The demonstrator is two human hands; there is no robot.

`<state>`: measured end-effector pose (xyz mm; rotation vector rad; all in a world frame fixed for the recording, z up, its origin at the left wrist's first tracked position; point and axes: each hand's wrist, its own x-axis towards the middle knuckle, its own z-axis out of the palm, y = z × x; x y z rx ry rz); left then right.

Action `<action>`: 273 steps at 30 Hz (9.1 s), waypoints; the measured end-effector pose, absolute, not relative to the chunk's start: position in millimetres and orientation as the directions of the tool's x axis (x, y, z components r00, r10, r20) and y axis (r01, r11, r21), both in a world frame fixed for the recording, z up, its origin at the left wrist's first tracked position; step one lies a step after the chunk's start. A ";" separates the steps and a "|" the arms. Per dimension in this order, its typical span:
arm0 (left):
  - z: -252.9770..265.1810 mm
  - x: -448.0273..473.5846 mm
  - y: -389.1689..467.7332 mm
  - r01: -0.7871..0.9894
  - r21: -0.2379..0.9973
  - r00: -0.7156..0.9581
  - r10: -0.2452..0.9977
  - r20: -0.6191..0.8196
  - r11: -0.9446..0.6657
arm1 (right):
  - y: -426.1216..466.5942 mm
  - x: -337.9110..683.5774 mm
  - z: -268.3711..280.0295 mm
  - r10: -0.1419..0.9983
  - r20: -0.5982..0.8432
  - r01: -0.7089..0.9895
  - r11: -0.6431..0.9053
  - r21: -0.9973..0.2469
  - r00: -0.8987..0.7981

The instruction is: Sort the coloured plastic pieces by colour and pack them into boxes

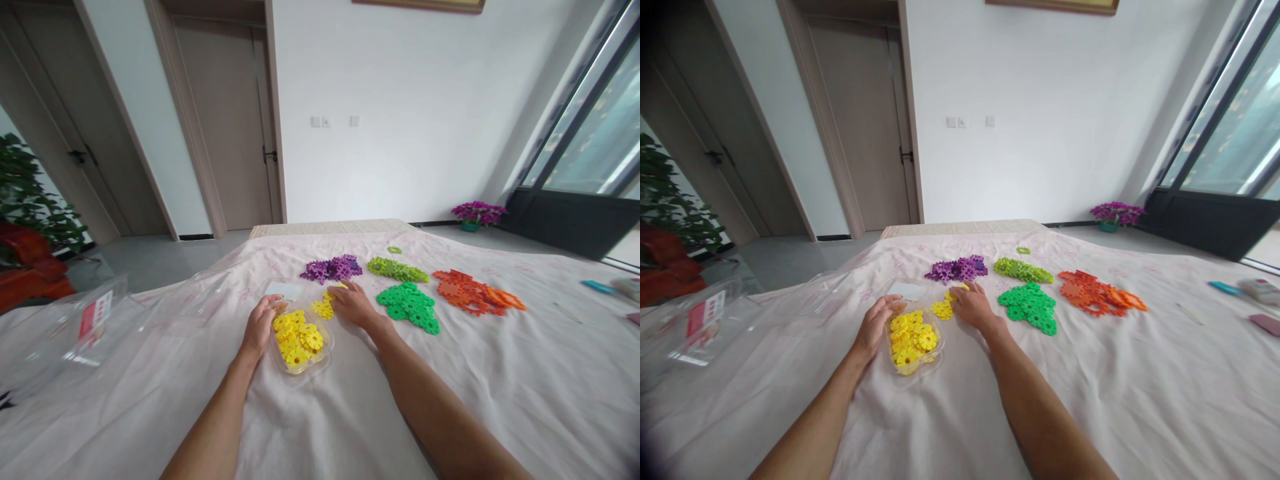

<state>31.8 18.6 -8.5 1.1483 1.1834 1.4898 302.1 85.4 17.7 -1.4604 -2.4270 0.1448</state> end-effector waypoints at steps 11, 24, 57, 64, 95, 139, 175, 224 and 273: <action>-9.4 32.5 20.1 -0.114 0.984 -0.175 0.978 0.114 -0.136 | 83.7 301.7 15.3 0.783 0.276 0.779 0.608 -0.151 -0.557; -6.8 32.2 18.1 -0.054 0.983 -0.175 0.971 0.166 -0.178 | 68.3 267.0 27.0 0.766 0.611 0.687 0.554 -0.470 -0.199; 2.5 36.2 13.4 -0.136 0.983 -0.166 0.981 0.103 -0.126 | 58.5 267.0 32.1 0.797 0.319 0.837 0.546 -0.015 -0.514; 1.3 35.0 14.7 -0.086 0.985 -0.174 0.976 0.131 -0.147 | 54.2 263.7 36.7 0.802 0.498 0.836 0.493 -0.240 -0.330; -0.3 34.6 14.5 -0.074 0.989 -0.189 0.975 0.116 -0.132 | 90.6 339.9 24.2 0.949 0.234 0.969 0.236 -0.070 -0.214; 0.0 35.4 13.8 -0.076 0.990 -0.185 0.977 0.104 -0.120 | 75.8 308.8 20.4 0.951 0.175 0.949 0.280 -0.145 -0.254; -2.9 34.5 14.2 -0.049 0.988 -0.180 0.975 0.133 -0.144 | 34.0 249.1 66.8 0.825 0.423 0.704 0.551 -0.449 -0.376; -12.7 30.6 18.4 0.065 0.979 -0.442 0.874 0.203 -0.195 | 40.8 277.6 72.2 0.823 -0.287 0.630 0.107 -0.769 -0.490; -7.8 30.6 26.3 0.873 0.476 -0.171 0.846 0.505 -0.107 | 82.3 284.1 -4.0 0.987 0.155 0.052 0.153 -0.987 0.035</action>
